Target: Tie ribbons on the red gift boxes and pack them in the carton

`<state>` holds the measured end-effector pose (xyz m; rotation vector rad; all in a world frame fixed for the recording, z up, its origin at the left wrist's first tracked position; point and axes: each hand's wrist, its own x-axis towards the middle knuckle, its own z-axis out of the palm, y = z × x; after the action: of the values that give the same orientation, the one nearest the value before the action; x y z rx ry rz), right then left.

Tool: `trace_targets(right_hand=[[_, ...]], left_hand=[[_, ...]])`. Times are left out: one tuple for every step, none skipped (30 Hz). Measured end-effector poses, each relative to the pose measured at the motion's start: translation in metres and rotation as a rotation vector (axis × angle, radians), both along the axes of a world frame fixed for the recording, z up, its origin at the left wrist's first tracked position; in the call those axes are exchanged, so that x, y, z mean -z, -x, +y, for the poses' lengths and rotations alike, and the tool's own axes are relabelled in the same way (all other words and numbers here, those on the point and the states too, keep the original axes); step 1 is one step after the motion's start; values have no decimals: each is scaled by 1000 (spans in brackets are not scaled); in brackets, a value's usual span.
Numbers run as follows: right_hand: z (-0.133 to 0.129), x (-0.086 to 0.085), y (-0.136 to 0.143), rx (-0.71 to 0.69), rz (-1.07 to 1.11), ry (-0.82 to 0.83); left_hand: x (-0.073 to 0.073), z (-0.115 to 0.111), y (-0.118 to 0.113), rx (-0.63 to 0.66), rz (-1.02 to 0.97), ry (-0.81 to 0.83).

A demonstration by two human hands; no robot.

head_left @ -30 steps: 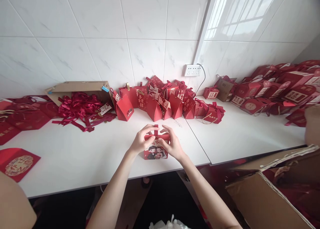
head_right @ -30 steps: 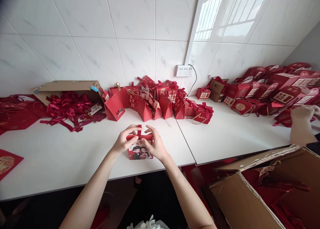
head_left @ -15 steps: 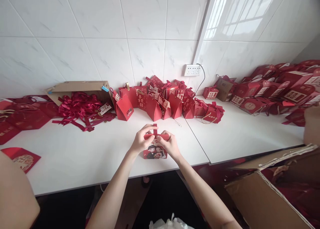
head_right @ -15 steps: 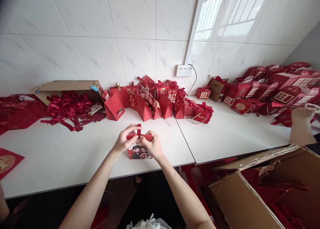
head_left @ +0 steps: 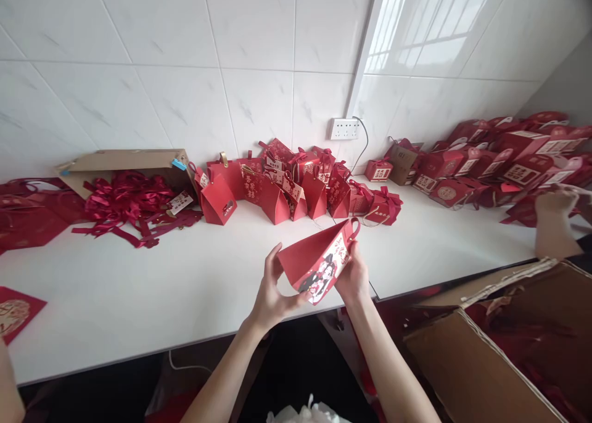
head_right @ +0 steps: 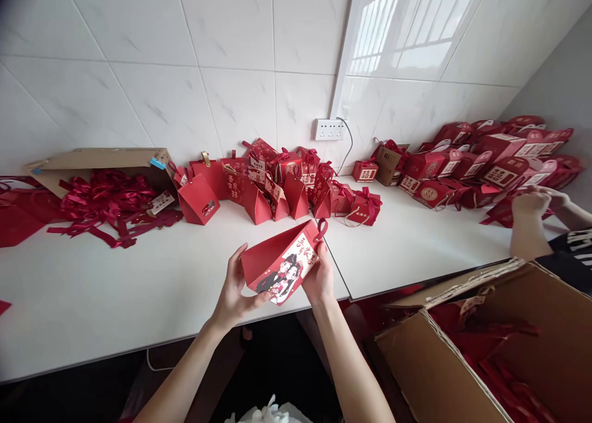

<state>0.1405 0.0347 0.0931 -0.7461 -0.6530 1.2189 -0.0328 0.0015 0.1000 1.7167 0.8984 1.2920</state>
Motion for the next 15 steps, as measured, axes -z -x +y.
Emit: trace_targets(right_hand=[[-3,0,-4,-12,0,-3],[-7,0,-8,-29,-6,-3],[-12,0,-13,-54,-19,1],[-17,-1,-18,-84,-31,8],[-24,-2,-24,-112,-31,23],[-32,-3,-30,-147,-12,53],[-40,-4,-37,-181,29,93],[-49,-5,-44,-211,84,138],[-57,-6,-52,-231,143,179],[-66,-6,-59,-237,201,210],[-74,-6,-66,-232,253,233],[-82,-6,-73,-218,302,246],[-90,-6,-80,-200,349,259],[-97,-6,-85,-185,394,277],[-104,-7,-90,-168,432,296]], left_hand=[[-9,-2,-7,-15,-4,-26],[-18,-3,-13,-20,-10,-41],[-27,-3,-18,-16,-25,-37],[-35,-2,-22,-7,-50,-16],[-44,0,-26,7,-81,29],[-51,1,-30,34,-112,95],[-57,3,-34,77,-137,175],[-63,4,-39,132,-151,256],[-67,5,-45,189,-154,329],[-70,6,-51,240,-154,384],[-72,7,-58,276,-157,418],[-74,7,-66,297,-162,433],[-74,7,-74,305,-168,438],[-75,7,-83,313,-172,439],[-74,6,-91,327,-172,439]])
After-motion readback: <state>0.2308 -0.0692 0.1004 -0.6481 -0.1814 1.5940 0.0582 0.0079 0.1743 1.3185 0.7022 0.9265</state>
